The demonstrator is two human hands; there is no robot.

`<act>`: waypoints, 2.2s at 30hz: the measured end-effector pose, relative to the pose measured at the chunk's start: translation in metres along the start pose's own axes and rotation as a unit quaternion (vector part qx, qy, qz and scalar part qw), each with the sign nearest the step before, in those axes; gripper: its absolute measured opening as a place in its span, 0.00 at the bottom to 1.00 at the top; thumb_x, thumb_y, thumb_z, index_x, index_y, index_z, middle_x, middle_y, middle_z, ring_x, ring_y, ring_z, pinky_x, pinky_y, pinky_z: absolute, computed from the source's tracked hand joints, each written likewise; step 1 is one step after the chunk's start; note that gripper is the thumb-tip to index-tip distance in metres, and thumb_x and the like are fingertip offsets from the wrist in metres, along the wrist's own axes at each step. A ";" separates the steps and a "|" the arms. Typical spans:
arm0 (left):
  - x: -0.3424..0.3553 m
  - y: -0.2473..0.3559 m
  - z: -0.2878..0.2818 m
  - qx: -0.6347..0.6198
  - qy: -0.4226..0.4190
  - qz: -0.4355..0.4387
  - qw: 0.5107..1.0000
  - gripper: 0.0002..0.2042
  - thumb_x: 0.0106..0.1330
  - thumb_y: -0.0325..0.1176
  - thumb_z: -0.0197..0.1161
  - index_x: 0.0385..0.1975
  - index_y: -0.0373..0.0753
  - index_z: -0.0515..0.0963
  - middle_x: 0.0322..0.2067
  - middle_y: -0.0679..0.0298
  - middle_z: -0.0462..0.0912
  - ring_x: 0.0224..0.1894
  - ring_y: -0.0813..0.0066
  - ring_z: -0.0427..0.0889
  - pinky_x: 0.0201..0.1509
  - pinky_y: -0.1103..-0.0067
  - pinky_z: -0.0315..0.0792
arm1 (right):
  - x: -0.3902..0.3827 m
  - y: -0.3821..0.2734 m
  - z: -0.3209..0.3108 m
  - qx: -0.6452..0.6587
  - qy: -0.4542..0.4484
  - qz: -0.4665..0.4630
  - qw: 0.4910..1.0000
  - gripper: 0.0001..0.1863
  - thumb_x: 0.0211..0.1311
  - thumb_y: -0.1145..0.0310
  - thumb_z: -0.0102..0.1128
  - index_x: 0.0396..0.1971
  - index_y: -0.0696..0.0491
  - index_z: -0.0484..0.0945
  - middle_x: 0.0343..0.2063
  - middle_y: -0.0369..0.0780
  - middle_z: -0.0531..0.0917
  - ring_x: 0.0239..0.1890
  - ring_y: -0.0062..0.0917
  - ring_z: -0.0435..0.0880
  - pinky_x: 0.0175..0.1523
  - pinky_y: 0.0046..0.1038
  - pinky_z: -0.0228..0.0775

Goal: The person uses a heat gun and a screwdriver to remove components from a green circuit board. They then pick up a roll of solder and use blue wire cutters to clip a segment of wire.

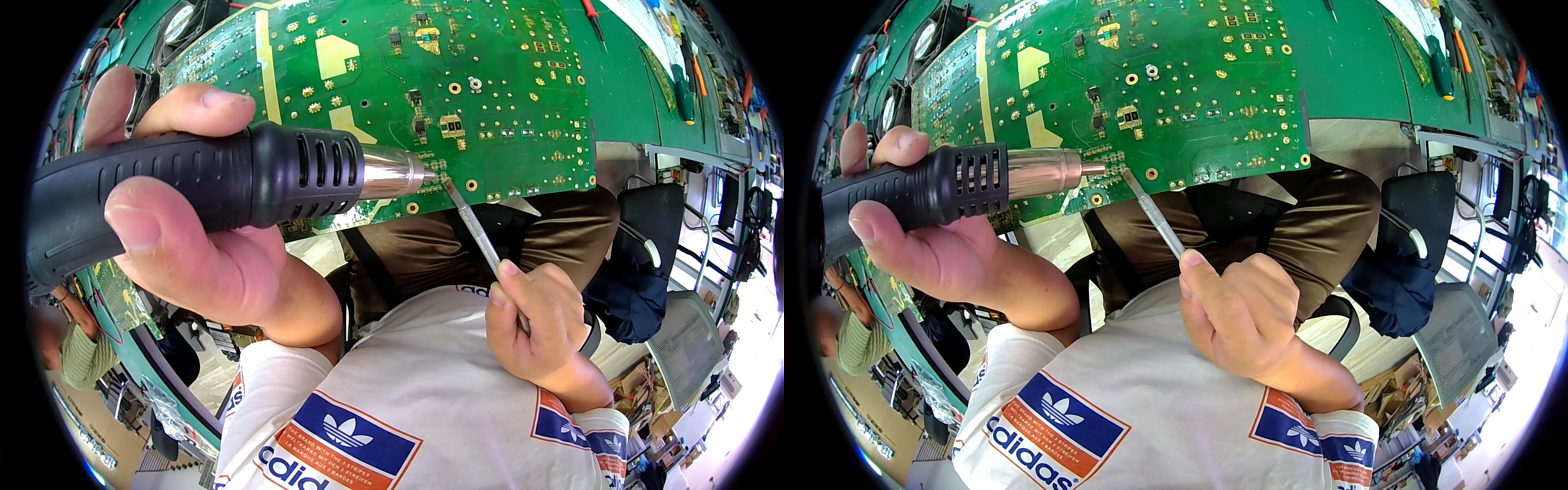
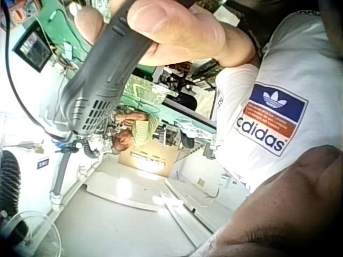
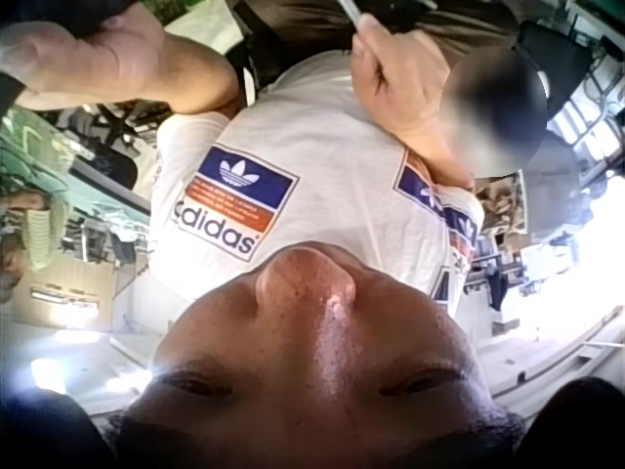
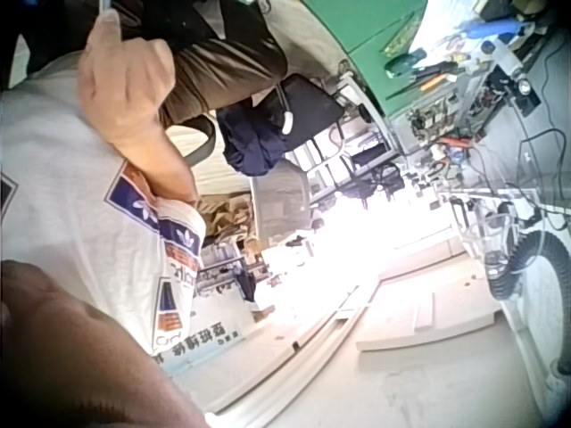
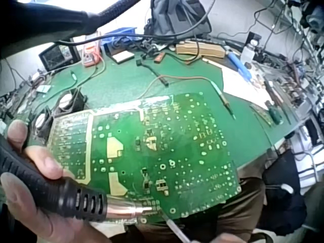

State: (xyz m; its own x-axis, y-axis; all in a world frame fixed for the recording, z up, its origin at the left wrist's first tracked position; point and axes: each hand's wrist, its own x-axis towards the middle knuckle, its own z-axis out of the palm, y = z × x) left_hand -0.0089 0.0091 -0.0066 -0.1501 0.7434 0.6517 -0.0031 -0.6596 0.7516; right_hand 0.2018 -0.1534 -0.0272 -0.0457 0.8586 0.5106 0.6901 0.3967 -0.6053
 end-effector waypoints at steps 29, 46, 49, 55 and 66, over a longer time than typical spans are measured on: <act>0.000 0.002 0.003 0.011 0.000 0.005 1.000 0.32 0.71 0.50 0.55 0.59 0.23 0.62 0.36 0.48 0.82 0.30 0.75 0.76 0.37 0.86 0.70 | 0.005 -0.012 -0.011 -0.010 -0.005 0.042 0.999 0.19 0.48 0.84 0.60 0.45 0.65 0.79 0.16 0.33 0.72 0.13 0.23 0.68 0.22 0.25 0.59; 0.003 0.002 -0.006 -0.022 -0.020 -0.010 0.999 0.32 0.70 0.48 0.56 0.60 0.23 0.61 0.38 0.46 0.81 0.29 0.72 0.78 0.31 0.84 0.75 | 0.001 -0.003 -0.001 -0.013 0.002 -0.048 0.999 0.25 0.42 0.88 0.56 0.46 0.67 0.77 0.16 0.33 0.72 0.13 0.22 0.66 0.23 0.26 0.57; 0.004 0.000 -0.007 -0.014 -0.020 -0.011 1.000 0.32 0.70 0.48 0.56 0.61 0.24 0.61 0.39 0.46 0.81 0.30 0.71 0.79 0.32 0.83 0.76 | 0.006 -0.005 -0.005 -0.004 0.016 -0.032 0.999 0.25 0.41 0.87 0.56 0.47 0.67 0.78 0.17 0.33 0.73 0.13 0.21 0.67 0.24 0.26 0.57; 0.005 0.001 -0.013 -0.003 -0.041 -0.023 0.999 0.32 0.71 0.49 0.55 0.61 0.25 0.60 0.40 0.47 0.81 0.31 0.69 0.81 0.32 0.79 0.80 | 0.011 -0.012 -0.018 0.013 -0.044 -0.030 0.998 0.27 0.40 0.86 0.59 0.48 0.68 0.78 0.16 0.33 0.73 0.14 0.21 0.67 0.25 0.27 0.58; 0.009 -0.002 -0.020 -0.004 -0.068 -0.001 0.998 0.31 0.71 0.48 0.53 0.62 0.25 0.60 0.41 0.45 0.80 0.32 0.67 0.82 0.31 0.76 0.83 | 0.010 -0.014 -0.010 -0.014 -0.041 -0.030 0.999 0.29 0.34 0.87 0.56 0.46 0.69 0.80 0.14 0.31 0.67 0.12 0.20 0.62 0.23 0.26 0.54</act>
State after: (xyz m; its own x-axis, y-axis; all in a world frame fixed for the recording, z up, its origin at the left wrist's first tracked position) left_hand -0.0303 0.0144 -0.0042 -0.0153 0.7528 0.6580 -0.0111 -0.6582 0.7528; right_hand 0.1986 -0.1540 -0.0074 -0.1461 0.8575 0.4932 0.7043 0.4403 -0.5568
